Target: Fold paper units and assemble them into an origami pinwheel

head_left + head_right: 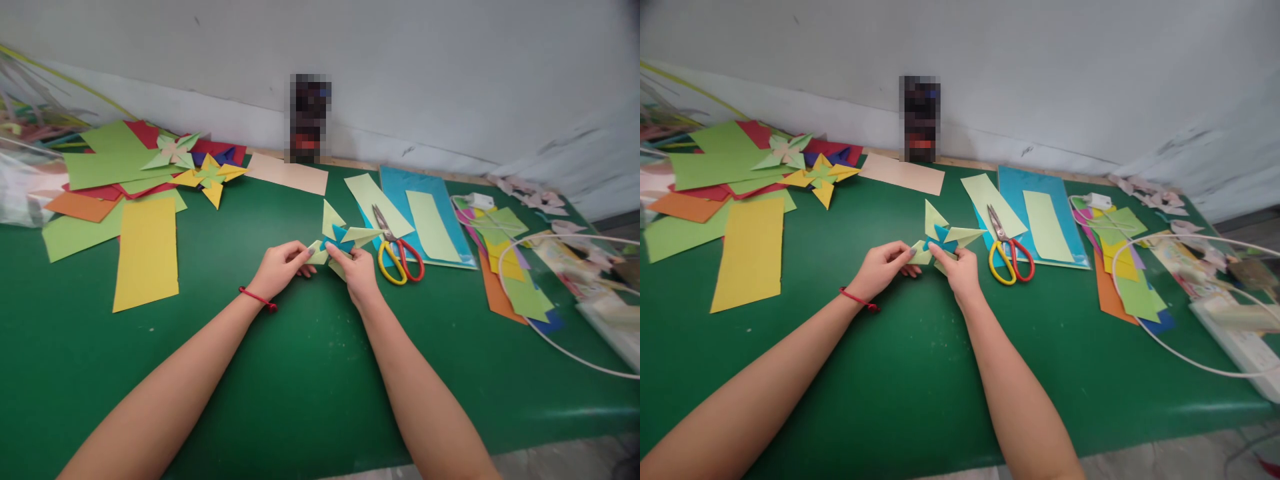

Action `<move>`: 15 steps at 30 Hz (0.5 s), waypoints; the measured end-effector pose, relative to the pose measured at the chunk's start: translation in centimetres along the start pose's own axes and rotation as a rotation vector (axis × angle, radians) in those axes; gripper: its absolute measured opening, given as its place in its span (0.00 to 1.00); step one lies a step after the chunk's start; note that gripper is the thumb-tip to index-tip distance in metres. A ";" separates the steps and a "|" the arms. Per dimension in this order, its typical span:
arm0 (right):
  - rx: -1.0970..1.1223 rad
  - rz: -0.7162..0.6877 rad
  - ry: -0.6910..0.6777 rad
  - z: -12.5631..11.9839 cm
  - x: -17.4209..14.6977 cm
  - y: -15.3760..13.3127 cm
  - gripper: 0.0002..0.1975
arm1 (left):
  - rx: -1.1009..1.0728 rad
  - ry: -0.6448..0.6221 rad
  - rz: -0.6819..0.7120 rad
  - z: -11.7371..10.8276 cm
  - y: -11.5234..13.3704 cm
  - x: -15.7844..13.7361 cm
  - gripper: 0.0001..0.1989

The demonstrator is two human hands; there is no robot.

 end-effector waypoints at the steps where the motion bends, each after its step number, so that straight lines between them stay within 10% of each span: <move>1: 0.001 0.003 0.003 0.0 0.0 0.0 0.15 | 0.001 0.006 -0.001 0.0 -0.1 0.0 0.13; 15: 0.021 -0.022 -0.006 -0.1 0.0 0.1 0.14 | 0.193 0.113 -0.023 -0.7 0.3 -0.6 0.17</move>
Point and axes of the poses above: each hand's wrist, its own x-axis towards the middle knuckle, its own z-axis out of the palm, y = z × x, the point moved 6 cm from there along x, towards the middle knuckle, and after that the axes turned 13 degrees about x, right-handed, at the moved point
